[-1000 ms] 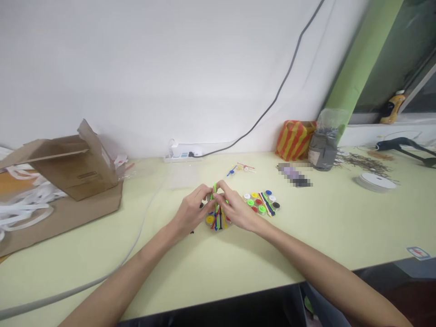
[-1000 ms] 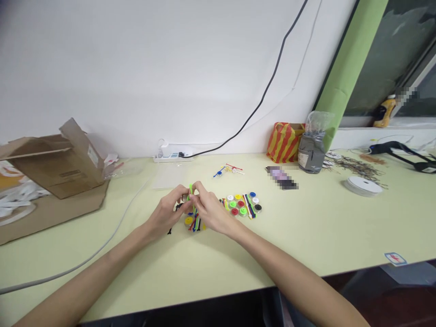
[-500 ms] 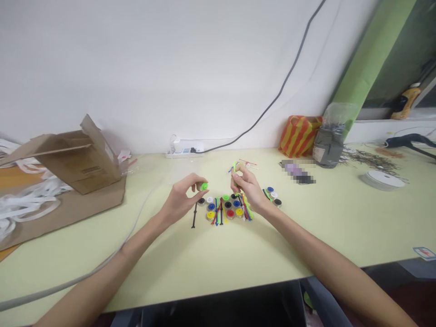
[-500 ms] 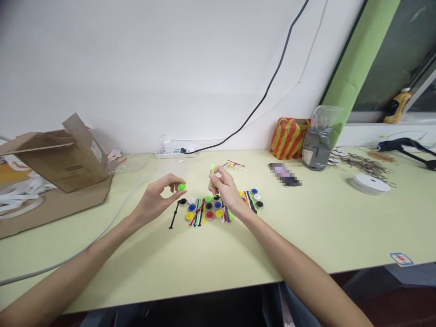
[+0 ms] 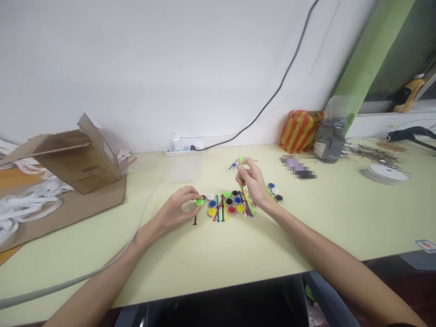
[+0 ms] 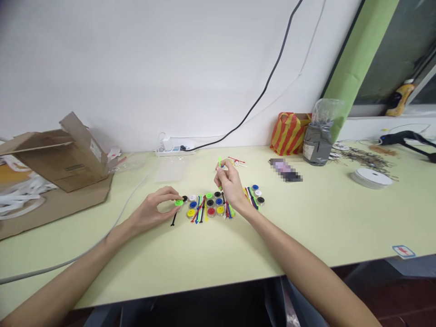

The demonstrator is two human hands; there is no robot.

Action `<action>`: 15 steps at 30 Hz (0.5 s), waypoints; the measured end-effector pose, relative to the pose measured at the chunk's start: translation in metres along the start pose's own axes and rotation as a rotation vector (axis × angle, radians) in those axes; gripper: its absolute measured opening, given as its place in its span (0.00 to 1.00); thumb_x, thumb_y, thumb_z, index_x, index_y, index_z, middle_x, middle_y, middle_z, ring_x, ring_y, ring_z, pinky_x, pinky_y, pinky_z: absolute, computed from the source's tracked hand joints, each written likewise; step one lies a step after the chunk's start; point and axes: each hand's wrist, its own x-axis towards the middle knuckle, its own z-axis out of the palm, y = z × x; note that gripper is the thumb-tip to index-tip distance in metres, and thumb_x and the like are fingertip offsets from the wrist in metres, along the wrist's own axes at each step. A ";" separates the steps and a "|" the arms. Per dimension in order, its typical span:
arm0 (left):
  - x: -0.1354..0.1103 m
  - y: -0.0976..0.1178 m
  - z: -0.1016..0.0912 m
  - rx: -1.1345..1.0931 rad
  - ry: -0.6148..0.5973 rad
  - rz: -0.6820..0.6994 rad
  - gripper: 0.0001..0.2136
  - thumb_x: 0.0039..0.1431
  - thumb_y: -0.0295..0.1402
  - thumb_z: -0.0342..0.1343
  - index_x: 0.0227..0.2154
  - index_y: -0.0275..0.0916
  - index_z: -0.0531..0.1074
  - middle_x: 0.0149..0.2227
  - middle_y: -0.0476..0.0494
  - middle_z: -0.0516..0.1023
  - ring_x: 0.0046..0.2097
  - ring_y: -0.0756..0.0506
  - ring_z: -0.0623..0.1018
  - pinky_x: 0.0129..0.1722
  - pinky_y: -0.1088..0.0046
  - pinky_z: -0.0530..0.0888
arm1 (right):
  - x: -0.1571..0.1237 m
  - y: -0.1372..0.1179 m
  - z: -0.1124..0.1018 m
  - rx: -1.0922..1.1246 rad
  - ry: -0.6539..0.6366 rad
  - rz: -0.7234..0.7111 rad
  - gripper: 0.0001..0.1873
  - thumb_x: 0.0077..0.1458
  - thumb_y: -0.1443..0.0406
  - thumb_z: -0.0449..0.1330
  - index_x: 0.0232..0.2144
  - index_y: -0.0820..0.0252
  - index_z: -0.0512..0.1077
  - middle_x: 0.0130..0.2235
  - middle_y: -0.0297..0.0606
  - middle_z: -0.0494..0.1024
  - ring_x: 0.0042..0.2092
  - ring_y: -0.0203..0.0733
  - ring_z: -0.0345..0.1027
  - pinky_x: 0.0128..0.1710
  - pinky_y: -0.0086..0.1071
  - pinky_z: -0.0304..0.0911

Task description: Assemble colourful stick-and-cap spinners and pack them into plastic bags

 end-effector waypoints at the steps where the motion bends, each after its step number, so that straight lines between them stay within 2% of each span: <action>1: -0.001 0.000 0.000 -0.008 -0.021 -0.002 0.08 0.63 0.33 0.56 0.42 0.42 0.79 0.40 0.41 0.78 0.41 0.46 0.77 0.42 0.68 0.75 | 0.000 0.000 0.000 -0.006 -0.002 -0.004 0.15 0.65 0.51 0.54 0.37 0.54 0.59 0.20 0.25 0.62 0.22 0.36 0.53 0.24 0.28 0.51; 9: -0.001 -0.004 0.005 0.017 -0.072 0.055 0.08 0.64 0.33 0.57 0.42 0.43 0.79 0.38 0.42 0.78 0.41 0.45 0.76 0.43 0.67 0.73 | -0.003 -0.003 0.001 -0.040 -0.013 -0.016 0.15 0.67 0.51 0.53 0.38 0.55 0.59 0.20 0.25 0.62 0.23 0.36 0.54 0.25 0.29 0.51; 15: 0.000 -0.010 0.007 0.125 -0.100 0.036 0.09 0.63 0.36 0.59 0.43 0.46 0.80 0.39 0.43 0.76 0.40 0.45 0.73 0.43 0.66 0.70 | -0.004 -0.004 0.000 -0.063 -0.010 -0.036 0.14 0.68 0.52 0.53 0.38 0.55 0.60 0.20 0.26 0.63 0.23 0.36 0.55 0.25 0.28 0.51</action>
